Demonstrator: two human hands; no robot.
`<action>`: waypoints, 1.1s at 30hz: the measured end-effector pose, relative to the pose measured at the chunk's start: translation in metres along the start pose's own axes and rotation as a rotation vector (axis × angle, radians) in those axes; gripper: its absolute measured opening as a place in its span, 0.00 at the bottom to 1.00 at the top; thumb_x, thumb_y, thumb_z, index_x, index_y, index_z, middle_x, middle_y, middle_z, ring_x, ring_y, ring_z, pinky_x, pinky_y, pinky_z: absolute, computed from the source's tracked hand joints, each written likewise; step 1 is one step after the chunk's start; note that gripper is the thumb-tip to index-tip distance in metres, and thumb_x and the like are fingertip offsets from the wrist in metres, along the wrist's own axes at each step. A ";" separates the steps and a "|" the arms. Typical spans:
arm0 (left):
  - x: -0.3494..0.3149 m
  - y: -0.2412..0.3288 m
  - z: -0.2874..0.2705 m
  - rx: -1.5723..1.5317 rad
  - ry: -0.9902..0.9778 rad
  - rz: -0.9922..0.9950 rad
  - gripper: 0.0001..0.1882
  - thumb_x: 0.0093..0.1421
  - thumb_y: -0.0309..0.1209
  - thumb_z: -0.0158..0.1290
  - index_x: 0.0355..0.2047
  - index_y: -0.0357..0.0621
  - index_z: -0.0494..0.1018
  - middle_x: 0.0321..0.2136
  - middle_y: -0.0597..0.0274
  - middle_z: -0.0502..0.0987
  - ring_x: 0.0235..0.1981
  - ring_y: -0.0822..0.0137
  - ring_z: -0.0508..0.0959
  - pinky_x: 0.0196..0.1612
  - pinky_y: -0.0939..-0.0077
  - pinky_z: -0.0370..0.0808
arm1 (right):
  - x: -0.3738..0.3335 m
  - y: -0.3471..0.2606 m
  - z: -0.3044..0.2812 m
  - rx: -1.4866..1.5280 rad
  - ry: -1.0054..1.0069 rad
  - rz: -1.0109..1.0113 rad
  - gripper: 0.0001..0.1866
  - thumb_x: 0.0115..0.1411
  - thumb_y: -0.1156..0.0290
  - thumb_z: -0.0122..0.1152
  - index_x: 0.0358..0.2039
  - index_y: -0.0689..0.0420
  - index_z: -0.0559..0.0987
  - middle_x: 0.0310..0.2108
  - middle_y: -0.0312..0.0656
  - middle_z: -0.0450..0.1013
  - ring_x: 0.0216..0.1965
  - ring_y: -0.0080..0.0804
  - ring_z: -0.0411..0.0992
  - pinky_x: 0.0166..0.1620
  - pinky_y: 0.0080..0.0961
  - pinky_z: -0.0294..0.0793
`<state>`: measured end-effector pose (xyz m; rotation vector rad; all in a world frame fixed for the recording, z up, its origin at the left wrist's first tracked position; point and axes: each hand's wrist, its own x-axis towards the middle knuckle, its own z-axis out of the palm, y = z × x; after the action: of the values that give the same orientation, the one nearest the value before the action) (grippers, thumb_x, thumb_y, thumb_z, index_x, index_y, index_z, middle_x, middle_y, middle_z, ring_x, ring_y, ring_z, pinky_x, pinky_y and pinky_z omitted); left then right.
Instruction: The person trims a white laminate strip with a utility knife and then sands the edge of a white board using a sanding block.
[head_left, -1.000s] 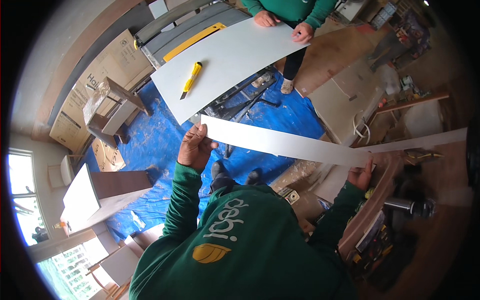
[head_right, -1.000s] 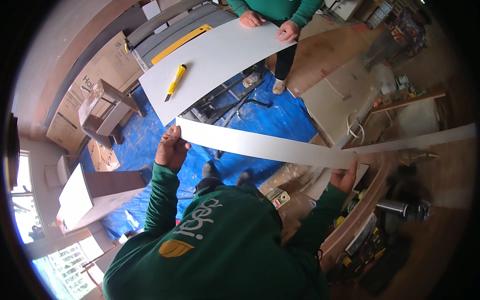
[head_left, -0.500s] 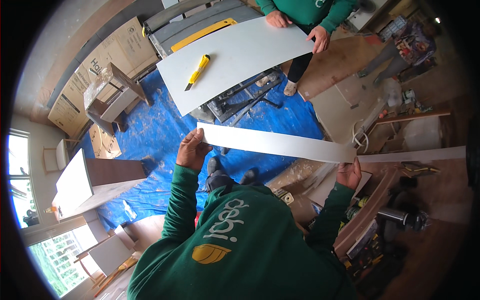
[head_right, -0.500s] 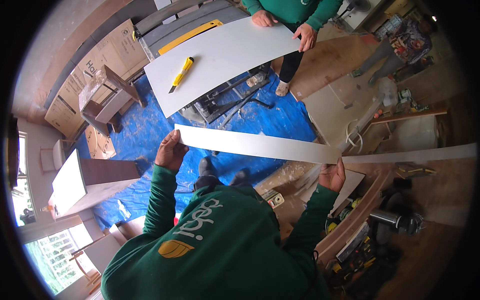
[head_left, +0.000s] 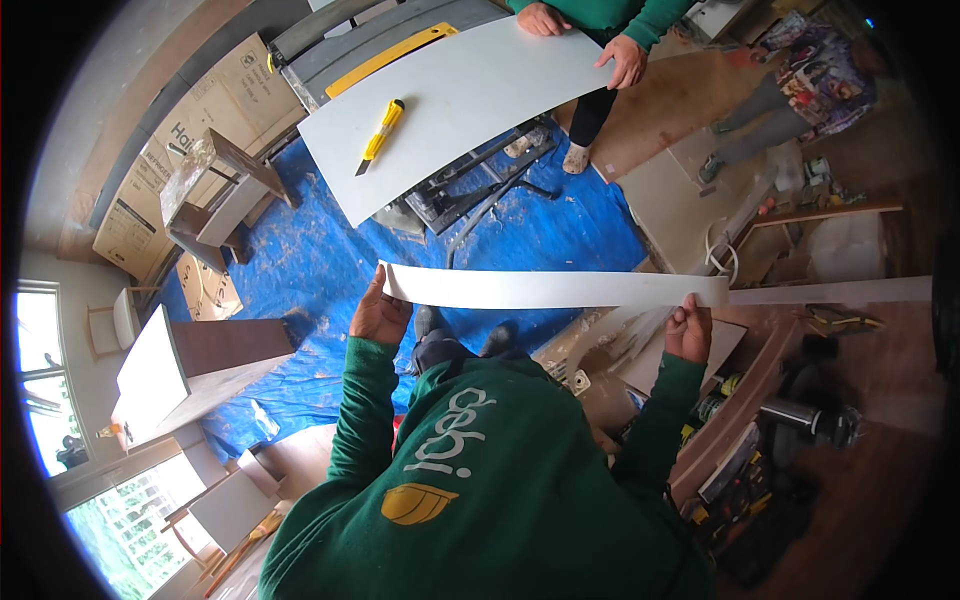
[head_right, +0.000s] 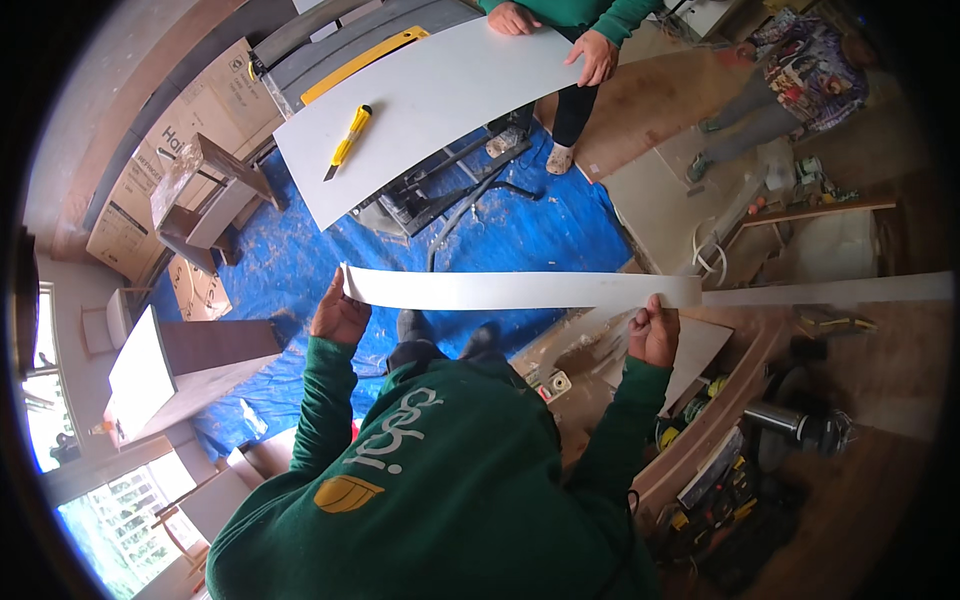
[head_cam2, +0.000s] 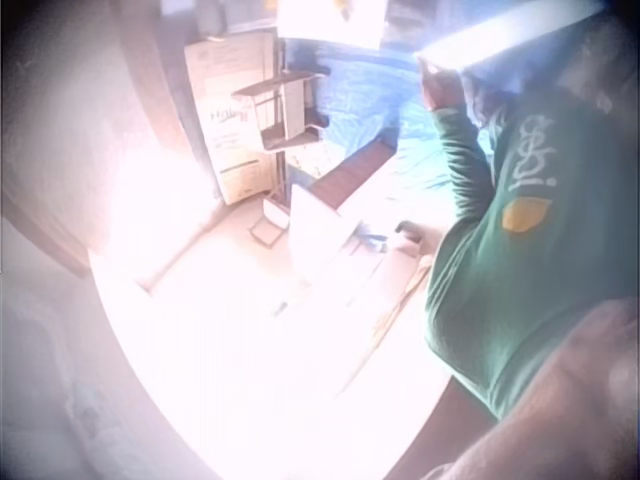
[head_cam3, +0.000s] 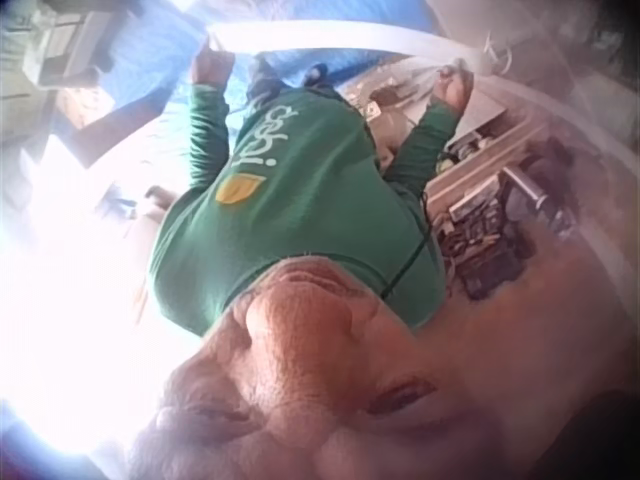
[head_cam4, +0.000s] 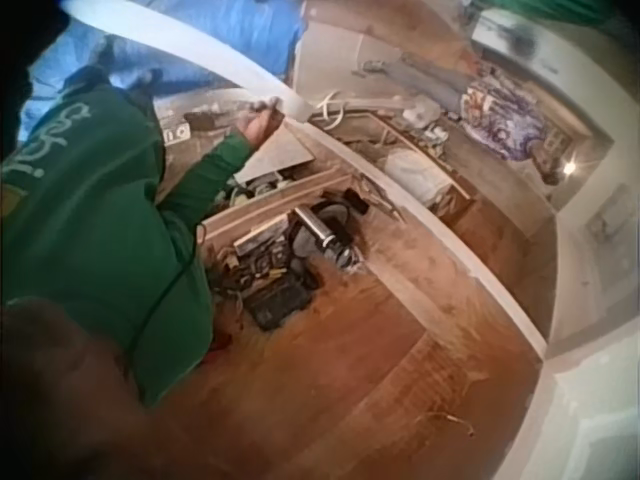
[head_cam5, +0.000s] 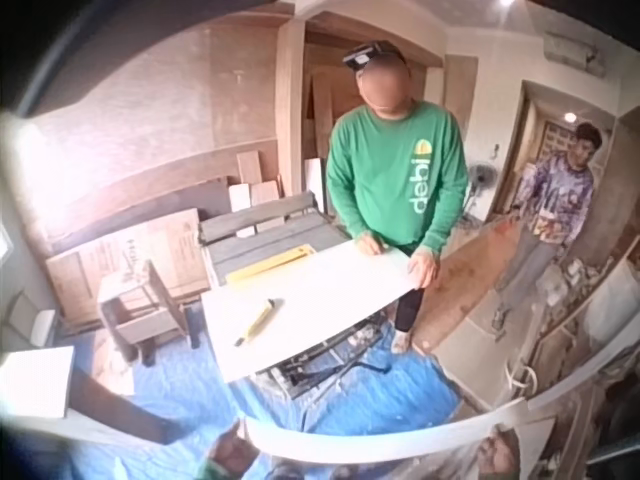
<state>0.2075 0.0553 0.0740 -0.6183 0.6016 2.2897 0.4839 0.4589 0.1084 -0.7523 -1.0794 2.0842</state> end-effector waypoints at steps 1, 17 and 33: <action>-0.004 -0.002 0.006 0.001 0.001 -0.003 0.12 0.64 0.37 0.52 0.42 0.44 0.71 0.37 0.62 0.78 0.41 0.66 0.78 0.45 0.69 0.76 | 0.002 0.003 -0.004 -0.016 0.051 -0.035 0.04 0.63 0.70 0.57 0.35 0.53 0.71 0.27 0.28 0.67 0.26 0.18 0.66 0.28 0.16 0.66; -0.005 -0.016 0.017 0.192 0.181 -0.118 0.14 0.58 0.38 0.59 0.38 0.47 0.69 0.30 0.64 0.76 0.32 0.69 0.77 0.28 0.76 0.74 | -0.005 0.021 -0.004 0.067 -0.036 -0.022 0.06 0.63 0.73 0.56 0.39 0.56 0.71 0.29 0.33 0.69 0.30 0.22 0.69 0.35 0.23 0.74; -0.029 -0.010 0.039 0.341 -0.165 0.127 0.37 0.52 0.17 0.52 0.61 0.44 0.52 0.49 0.48 0.67 0.54 0.50 0.69 0.58 0.50 0.64 | 0.006 0.006 0.020 0.116 0.156 -0.017 0.06 0.59 0.67 0.58 0.33 0.52 0.71 0.19 0.34 0.67 0.21 0.24 0.67 0.34 0.31 0.74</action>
<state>0.2230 0.0697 0.1185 -0.2312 0.9450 2.2526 0.4640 0.4517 0.1117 -0.8301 -0.8695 2.0181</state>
